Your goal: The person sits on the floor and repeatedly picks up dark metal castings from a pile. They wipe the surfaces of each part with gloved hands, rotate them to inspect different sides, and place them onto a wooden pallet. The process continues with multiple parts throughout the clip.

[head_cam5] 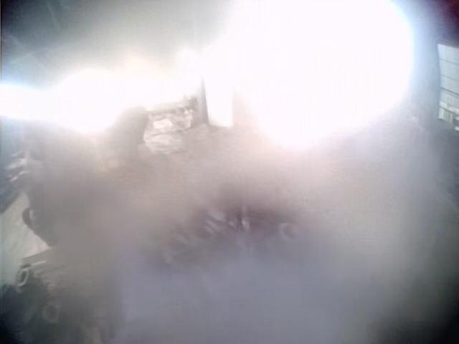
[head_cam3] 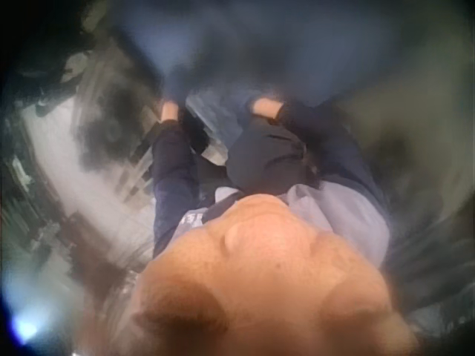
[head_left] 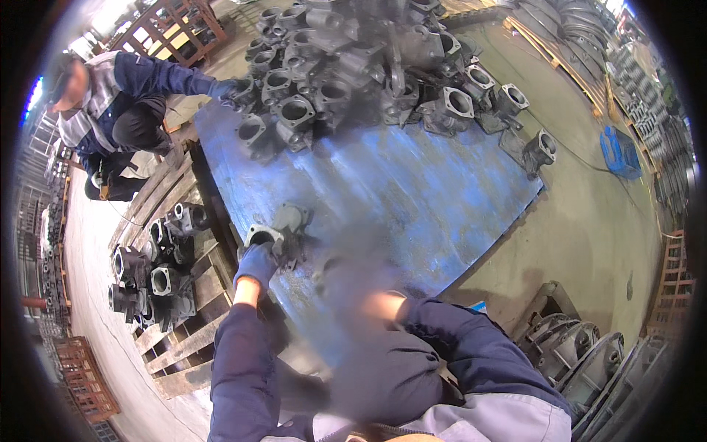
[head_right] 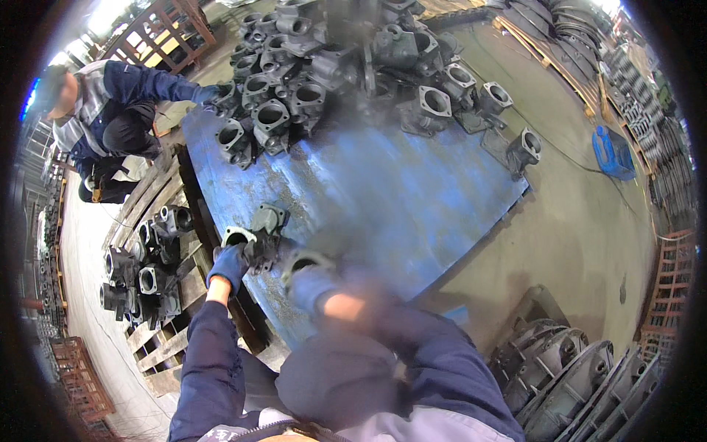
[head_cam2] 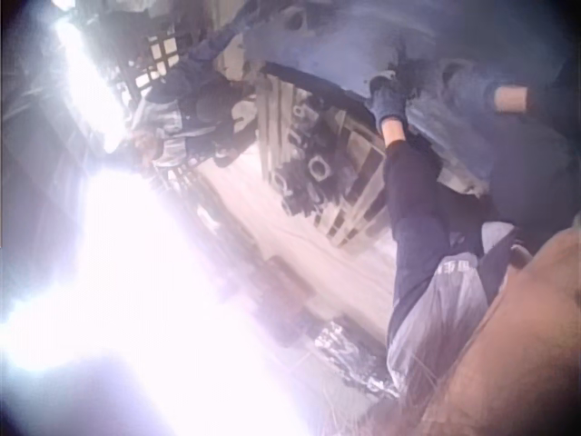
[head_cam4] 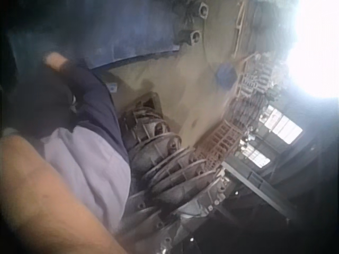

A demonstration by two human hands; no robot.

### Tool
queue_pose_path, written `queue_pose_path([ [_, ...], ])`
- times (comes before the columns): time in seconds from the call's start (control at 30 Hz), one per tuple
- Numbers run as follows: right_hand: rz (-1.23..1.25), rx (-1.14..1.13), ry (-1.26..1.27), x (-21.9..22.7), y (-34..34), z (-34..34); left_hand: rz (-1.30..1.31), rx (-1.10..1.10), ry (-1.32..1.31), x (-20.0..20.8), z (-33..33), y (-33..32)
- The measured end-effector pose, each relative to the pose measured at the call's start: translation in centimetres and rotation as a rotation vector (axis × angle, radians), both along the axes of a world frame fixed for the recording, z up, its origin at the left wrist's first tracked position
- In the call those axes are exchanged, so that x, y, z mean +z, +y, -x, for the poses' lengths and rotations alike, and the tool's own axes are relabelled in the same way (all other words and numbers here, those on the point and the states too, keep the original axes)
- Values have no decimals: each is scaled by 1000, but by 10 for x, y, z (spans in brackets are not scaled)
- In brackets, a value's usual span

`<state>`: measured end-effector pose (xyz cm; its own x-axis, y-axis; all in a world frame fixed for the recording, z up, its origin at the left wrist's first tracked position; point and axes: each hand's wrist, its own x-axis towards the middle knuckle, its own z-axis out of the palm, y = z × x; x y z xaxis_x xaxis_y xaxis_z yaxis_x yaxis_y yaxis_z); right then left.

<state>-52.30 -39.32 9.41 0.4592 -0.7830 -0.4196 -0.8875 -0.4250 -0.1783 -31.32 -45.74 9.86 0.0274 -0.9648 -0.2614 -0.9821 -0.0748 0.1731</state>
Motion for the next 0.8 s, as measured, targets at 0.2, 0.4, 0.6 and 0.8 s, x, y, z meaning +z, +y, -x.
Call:
queue_pose_path([
  [0.2, -399, -85, -894, 44, -58, 50, -32, 86, -94, 4, 23, 57],
  [0.4, 1009, -698, 64, -8, -290, 224, 291, 168, -90, -16, 56, 89],
  [0.6, 350, -674, 101, -12, -369, 333, 390, 198, -1, -14, 62, 82],
  [0.8, 424, -674, 94, -15, -337, 277, 526, 136, 2, -9, 65, 82],
])
